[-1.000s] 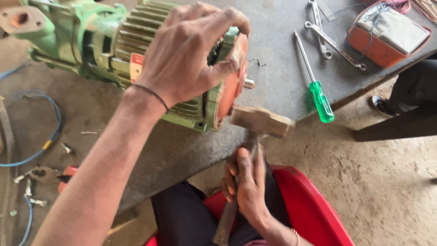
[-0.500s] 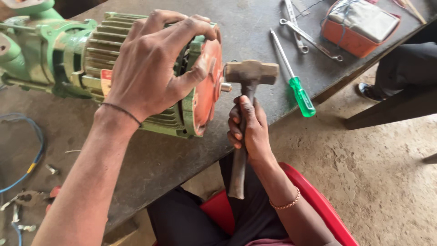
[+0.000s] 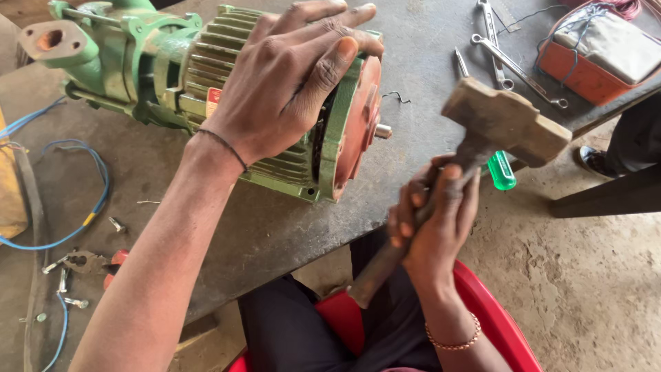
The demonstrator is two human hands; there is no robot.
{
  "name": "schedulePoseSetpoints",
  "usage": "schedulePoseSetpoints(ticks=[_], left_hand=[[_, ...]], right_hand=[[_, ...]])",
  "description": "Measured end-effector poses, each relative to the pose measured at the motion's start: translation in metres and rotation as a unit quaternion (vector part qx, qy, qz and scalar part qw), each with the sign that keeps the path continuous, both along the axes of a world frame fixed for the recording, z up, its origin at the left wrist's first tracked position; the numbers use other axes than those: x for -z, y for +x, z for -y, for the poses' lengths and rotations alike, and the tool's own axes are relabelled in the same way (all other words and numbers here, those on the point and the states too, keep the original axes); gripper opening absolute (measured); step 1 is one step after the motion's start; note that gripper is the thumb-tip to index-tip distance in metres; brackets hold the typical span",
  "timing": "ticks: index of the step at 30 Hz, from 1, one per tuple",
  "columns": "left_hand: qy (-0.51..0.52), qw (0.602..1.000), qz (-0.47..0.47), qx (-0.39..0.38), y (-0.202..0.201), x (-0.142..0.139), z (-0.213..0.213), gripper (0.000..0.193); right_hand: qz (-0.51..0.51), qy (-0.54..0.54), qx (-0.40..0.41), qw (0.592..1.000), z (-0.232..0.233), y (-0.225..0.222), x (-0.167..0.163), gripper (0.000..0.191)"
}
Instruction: The person aligns and joins the motor end bell to the main housing, then uses a hammer to tap the casing into place. They insert and tighten bolts with a wrench to secure the assembly.
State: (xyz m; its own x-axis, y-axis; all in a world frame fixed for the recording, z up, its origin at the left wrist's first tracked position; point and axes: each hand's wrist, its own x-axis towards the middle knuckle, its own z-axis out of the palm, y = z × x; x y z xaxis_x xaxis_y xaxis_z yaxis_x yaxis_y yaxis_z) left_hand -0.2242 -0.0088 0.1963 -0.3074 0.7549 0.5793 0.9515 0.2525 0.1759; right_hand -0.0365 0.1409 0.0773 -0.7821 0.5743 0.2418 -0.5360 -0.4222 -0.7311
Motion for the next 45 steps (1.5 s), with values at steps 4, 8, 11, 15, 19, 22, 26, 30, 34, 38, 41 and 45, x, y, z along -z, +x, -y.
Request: schedulePoseSetpoints(ticks=[4, 8, 11, 15, 19, 22, 26, 30, 34, 38, 41, 45], left_hand=[[0.010, 1.000, -0.007, 0.000, -0.001, 0.004, 0.002, 0.061], [-0.003, 1.000, -0.010, -0.010, -0.002, -0.001, 0.000, 0.056], [-0.018, 0.999, -0.032, -0.017, 0.001, -0.008, -0.002, 0.049], [-0.028, 0.998, -0.056, -0.006, 0.009, -0.005, 0.002, 0.046], [-0.007, 0.996, -0.091, 0.002, 0.004, 0.003, 0.003, 0.036], [-0.014, 0.996, -0.085, -0.017, 0.001, 0.006, 0.001, 0.031], [-0.008, 0.997, -0.067, -0.034, 0.004, 0.003, -0.003, 0.035], [0.019, 0.995, -0.097, -0.012, 0.003, 0.003, -0.003, 0.036], [0.036, 0.996, -0.086, -0.005, 0.000, 0.010, -0.001, 0.034], [0.012, 0.996, -0.081, -0.024, -0.004, 0.013, -0.005, 0.035], [0.011, 0.996, -0.087, -0.022, -0.003, 0.013, -0.007, 0.040], [0.015, 0.992, -0.121, -0.022, -0.002, 0.012, -0.007, 0.047]], right_hand=[[0.088, 0.076, -0.090, 0.989, 0.012, -0.003, -0.022, 0.025], [0.047, 0.055, -0.090, 0.993, 0.017, -0.009, -0.033, 0.025], [0.097, 0.065, -0.114, 0.987, 0.011, -0.008, -0.026, 0.026], [0.090, 0.012, -0.079, 0.993, 0.004, 0.004, -0.006, 0.030], [0.076, -0.161, 0.020, 0.984, 0.024, 0.025, 0.015, 0.029], [0.085, -0.263, 0.015, 0.961, 0.048, 0.034, 0.024, 0.029], [0.198, -0.210, -0.091, 0.953, 0.074, 0.041, 0.031, 0.028], [0.181, -0.119, -0.106, 0.970, 0.059, 0.041, 0.030, 0.032], [0.139, -0.145, -0.010, 0.980, 0.018, 0.010, 0.028, 0.030], [0.092, -0.148, 0.000, 0.985, -0.015, -0.023, 0.032, 0.028], [0.171, -0.080, -0.107, 0.976, -0.022, -0.032, 0.036, 0.026], [0.190, -0.080, -0.150, 0.967, -0.026, -0.027, 0.032, 0.027]])
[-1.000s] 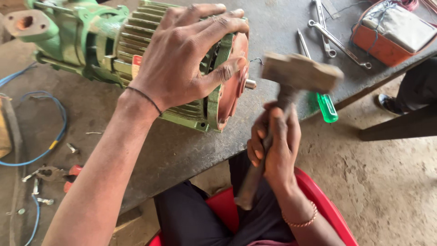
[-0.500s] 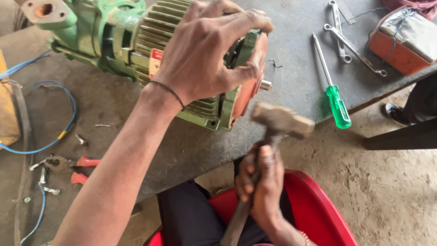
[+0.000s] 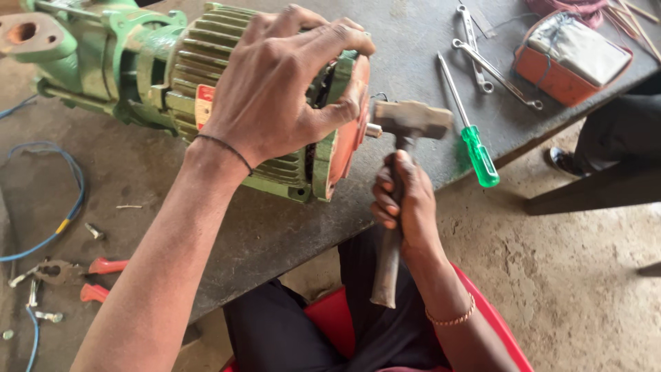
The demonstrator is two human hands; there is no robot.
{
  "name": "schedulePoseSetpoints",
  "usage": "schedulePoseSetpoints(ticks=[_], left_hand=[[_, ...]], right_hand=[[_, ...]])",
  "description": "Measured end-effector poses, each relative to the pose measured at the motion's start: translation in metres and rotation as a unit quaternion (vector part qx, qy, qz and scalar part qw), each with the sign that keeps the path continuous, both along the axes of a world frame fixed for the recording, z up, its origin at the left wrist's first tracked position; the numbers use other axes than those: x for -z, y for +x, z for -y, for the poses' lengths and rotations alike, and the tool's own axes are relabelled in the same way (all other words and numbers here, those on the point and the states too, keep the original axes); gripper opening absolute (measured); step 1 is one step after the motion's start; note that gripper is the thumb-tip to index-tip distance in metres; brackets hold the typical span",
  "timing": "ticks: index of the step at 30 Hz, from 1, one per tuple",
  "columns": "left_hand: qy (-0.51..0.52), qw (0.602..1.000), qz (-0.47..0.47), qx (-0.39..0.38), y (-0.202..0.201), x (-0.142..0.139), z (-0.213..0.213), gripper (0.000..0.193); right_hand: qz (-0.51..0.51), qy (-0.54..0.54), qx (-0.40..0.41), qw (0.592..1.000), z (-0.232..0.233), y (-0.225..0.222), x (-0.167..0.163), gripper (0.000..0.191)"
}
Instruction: The person aligns and joins the motor end bell to the main housing, then uses a hammer to tap the casing into place. They insert and tighten bolts with a wrench to secure the assembly.
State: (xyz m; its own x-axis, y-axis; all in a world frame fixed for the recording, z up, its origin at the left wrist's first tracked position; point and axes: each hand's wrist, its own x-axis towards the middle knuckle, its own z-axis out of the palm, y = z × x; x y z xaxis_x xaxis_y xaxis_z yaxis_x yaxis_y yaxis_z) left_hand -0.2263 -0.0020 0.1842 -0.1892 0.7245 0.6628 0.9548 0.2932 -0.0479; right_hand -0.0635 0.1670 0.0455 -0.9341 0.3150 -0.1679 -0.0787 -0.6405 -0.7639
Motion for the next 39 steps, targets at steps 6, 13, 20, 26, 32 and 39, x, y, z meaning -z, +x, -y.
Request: schedulePoseSetpoints(ticks=[6, 13, 20, 26, 32, 39], left_hand=[[-0.030, 0.999, 0.024, -0.033, -0.003, 0.001, 0.001, 0.059], [0.016, 1.000, 0.017, -0.012, -0.006, 0.006, 0.002, 0.069], [-0.006, 1.000, -0.004, -0.019, -0.012, 0.007, 0.001, 0.054], [-0.012, 0.999, 0.033, -0.022, -0.007, 0.005, -0.002, 0.042], [-0.024, 0.999, 0.022, 0.002, -0.003, 0.002, 0.001, 0.054], [-0.010, 0.999, 0.032, -0.003, -0.003, 0.004, 0.001, 0.045]], right_hand=[[-0.091, 0.000, 0.131, 0.987, 0.021, 0.024, -0.028, 0.028], [-0.128, 0.155, 0.013, 0.980, 0.041, 0.023, -0.048, 0.024], [-0.106, 0.044, 0.133, 0.984, 0.051, 0.057, -0.023, 0.025], [-0.027, -0.014, 0.050, 0.998, 0.084, 0.063, -0.003, 0.027], [-0.043, 0.035, 0.082, 0.995, 0.061, 0.057, -0.019, 0.029], [-0.067, 0.014, 0.119, 0.990, 0.017, -0.015, -0.007, 0.028]])
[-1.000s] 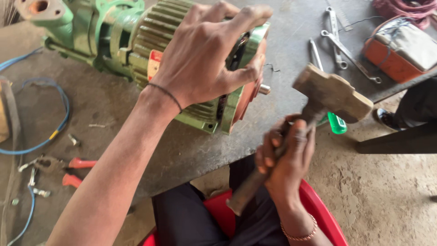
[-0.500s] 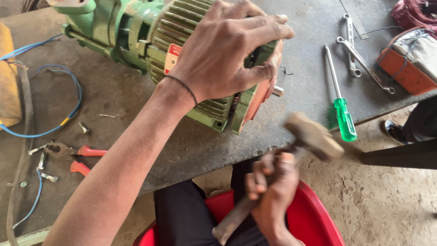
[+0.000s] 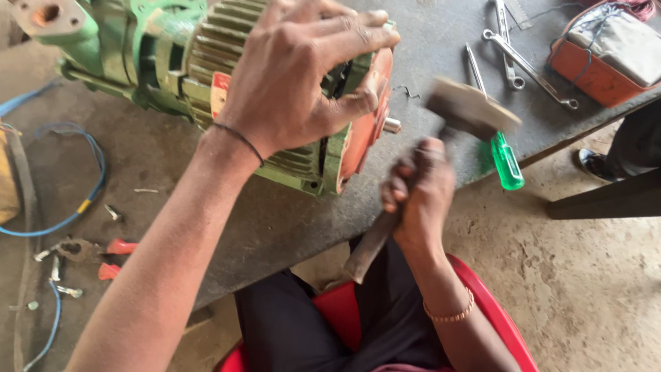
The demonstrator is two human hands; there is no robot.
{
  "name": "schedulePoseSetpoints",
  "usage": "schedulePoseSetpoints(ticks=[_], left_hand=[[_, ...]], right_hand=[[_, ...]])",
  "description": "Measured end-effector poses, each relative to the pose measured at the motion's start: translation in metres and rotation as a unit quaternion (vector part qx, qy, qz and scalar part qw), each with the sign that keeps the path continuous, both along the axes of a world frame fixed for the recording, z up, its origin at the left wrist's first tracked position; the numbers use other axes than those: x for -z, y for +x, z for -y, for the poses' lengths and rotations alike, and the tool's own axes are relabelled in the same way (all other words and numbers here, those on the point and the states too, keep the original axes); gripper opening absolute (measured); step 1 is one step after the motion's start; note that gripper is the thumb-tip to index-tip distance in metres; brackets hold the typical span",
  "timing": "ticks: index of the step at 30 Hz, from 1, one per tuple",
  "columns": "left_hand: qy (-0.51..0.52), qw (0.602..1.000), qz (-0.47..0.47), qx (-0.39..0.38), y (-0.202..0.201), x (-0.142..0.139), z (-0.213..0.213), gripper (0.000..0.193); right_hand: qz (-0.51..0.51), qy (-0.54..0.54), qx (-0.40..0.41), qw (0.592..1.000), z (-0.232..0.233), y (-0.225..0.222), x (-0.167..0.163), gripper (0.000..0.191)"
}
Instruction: The person aligns and joins the motor end bell to the main housing, then uses a hammer to tap the casing into place. They insert and tighten bolts with a wrench to secure the assembly.
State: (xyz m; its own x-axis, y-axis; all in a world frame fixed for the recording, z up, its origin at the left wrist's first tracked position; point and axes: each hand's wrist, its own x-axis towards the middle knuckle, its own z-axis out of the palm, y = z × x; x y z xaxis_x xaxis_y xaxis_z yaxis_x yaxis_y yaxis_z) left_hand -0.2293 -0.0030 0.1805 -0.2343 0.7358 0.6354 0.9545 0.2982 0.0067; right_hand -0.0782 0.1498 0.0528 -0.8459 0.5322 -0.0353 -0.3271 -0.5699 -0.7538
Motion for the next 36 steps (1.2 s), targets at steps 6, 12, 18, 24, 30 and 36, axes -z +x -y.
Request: schedulePoseSetpoints(ticks=[6, 12, 18, 24, 30, 36], left_hand=[[0.005, 1.000, 0.020, 0.019, -0.001, -0.001, -0.003, 0.045], [0.013, 1.000, 0.012, 0.001, -0.007, -0.001, -0.007, 0.034], [0.025, 0.999, 0.019, 0.021, -0.007, 0.002, -0.004, 0.033], [0.030, 0.999, -0.003, 0.020, -0.005, 0.002, -0.005, 0.029], [0.027, 0.999, 0.013, 0.020, -0.001, 0.005, -0.002, 0.038], [0.037, 0.999, -0.019, 0.026, 0.000, 0.004, 0.002, 0.040]], right_hand=[[0.054, 0.032, -0.079, 0.995, -0.008, 0.019, -0.003, 0.024], [-0.071, 0.003, 0.009, 0.997, 0.014, 0.047, -0.034, 0.025], [-0.031, 0.137, -0.071, 0.988, 0.027, 0.039, -0.048, 0.020], [-0.009, 0.088, 0.036, 0.995, 0.027, 0.074, -0.022, 0.026], [0.116, -0.078, -0.042, 0.989, 0.068, 0.085, 0.007, 0.026], [0.029, -0.015, -0.085, 0.996, 0.062, 0.090, -0.005, 0.030]])
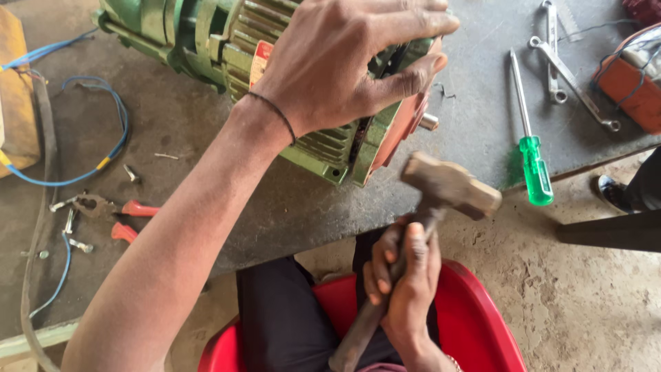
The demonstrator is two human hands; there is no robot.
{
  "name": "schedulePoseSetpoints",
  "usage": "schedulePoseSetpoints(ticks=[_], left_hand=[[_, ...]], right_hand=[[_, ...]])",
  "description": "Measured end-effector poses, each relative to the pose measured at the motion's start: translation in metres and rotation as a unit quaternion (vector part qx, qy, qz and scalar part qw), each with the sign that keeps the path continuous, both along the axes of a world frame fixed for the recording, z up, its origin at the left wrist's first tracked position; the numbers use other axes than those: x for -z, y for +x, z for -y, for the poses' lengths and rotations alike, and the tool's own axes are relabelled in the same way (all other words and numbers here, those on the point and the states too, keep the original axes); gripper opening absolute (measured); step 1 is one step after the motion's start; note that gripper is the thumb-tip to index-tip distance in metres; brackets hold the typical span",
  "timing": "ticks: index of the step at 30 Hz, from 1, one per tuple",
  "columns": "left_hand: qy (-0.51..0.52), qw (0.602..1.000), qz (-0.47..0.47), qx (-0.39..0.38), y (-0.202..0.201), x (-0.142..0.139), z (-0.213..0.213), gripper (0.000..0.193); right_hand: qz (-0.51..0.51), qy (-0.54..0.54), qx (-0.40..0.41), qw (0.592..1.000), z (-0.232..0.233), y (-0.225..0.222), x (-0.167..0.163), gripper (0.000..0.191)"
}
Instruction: The person aligns and joins the motor end bell to the main housing, then uses a hammer to tap the casing into place. They insert and tighten bolts with a wrench to secure the assembly.
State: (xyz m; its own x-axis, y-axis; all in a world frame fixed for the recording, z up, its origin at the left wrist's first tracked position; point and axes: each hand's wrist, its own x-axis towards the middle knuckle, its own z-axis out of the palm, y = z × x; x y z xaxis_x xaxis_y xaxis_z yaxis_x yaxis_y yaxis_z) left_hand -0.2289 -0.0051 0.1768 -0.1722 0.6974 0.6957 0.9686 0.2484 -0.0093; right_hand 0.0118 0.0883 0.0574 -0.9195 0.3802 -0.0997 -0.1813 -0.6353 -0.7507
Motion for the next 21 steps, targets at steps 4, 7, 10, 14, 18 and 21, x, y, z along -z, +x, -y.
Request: schedulePoseSetpoints(ticks=[4, 7, 10, 14, 18, 21], left_hand=[[0.016, 1.000, -0.022, 0.001, -0.004, 0.000, -0.004, 0.031], [-0.005, 0.999, 0.046, -0.001, -0.005, 0.002, -0.007, 0.041], [-0.002, 0.999, 0.046, -0.014, -0.004, 0.003, -0.006, 0.038], [0.002, 1.000, 0.027, -0.014, -0.002, 0.002, -0.006, 0.040], [0.003, 1.000, 0.006, -0.006, -0.002, -0.003, -0.008, 0.042], [0.010, 1.000, 0.004, 0.007, 0.000, -0.002, -0.006, 0.039]], right_hand=[[-0.002, -0.061, 0.070, 0.996, 0.001, 0.001, 0.002, 0.028], [0.016, -0.068, 0.048, 0.996, 0.009, -0.002, 0.008, 0.025], [0.025, -0.057, -0.008, 0.998, 0.010, -0.002, 0.007, 0.024], [-0.001, -0.088, 0.033, 0.996, 0.008, -0.001, 0.002, 0.025], [0.064, -0.092, 0.062, 0.992, 0.014, -0.007, 0.003, 0.023], [0.041, -0.032, -0.018, 0.998, 0.006, -0.011, 0.008, 0.023]])
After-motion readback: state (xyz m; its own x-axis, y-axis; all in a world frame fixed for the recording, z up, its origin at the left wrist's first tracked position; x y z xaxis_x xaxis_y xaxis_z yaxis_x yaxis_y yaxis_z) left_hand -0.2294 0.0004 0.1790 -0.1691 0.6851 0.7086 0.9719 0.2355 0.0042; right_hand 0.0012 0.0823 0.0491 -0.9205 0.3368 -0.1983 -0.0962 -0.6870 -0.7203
